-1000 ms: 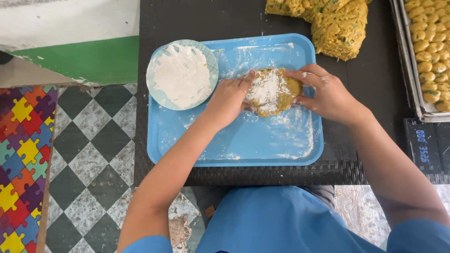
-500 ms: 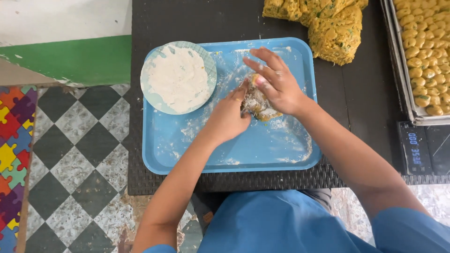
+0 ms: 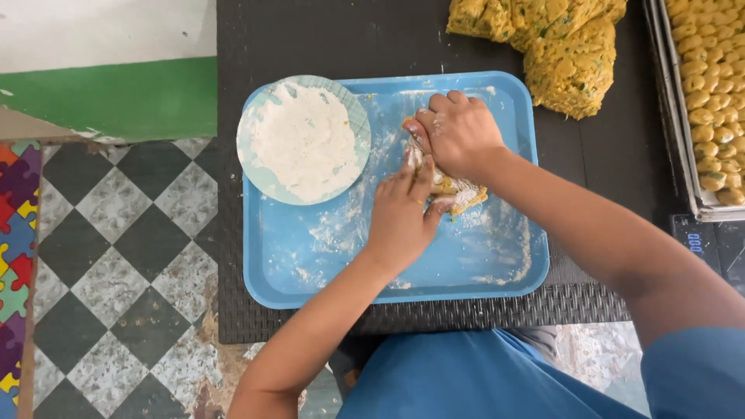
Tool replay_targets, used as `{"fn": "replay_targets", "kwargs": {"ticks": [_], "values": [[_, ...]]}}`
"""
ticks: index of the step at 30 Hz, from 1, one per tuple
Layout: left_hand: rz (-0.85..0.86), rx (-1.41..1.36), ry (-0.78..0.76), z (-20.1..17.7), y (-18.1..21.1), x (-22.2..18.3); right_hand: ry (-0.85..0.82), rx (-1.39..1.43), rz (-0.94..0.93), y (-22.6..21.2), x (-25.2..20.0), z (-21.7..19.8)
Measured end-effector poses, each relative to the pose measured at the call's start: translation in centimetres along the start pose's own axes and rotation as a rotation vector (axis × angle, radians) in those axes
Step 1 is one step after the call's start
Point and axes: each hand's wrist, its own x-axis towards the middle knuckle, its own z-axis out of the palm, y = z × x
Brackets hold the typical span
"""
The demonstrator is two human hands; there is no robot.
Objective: The person is kneading a yellow dough on a blue tray, frequently dipping it into a bowl of white flour to prevent sticking and achieve the desired consistency.
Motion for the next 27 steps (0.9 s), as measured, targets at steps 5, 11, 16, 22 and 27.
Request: {"fn": "replay_targets", "kwargs": {"ticks": [5,11,16,22,27], "values": [[0.041,0.226,-0.143,1.5,-0.5,-0.2,-0.201,0.059,0.096,0.6,1.8,0.3],[0.172,0.413,0.031,2.8,-1.9,0.8,-0.505,0.383,0.253,1.2,1.8,-4.5],[0.188,0.423,0.057,6.3,-5.7,0.9,-0.229,0.239,0.133,-3.0,-5.4,-8.1],[0.045,0.16,-0.231,0.2,-3.1,0.3,-0.023,0.114,0.097,-7.2,-12.7,-9.4],[0.034,0.242,-0.264,-3.6,3.9,0.2,-0.117,0.178,0.052,-6.8,-14.2,-9.5]]}}
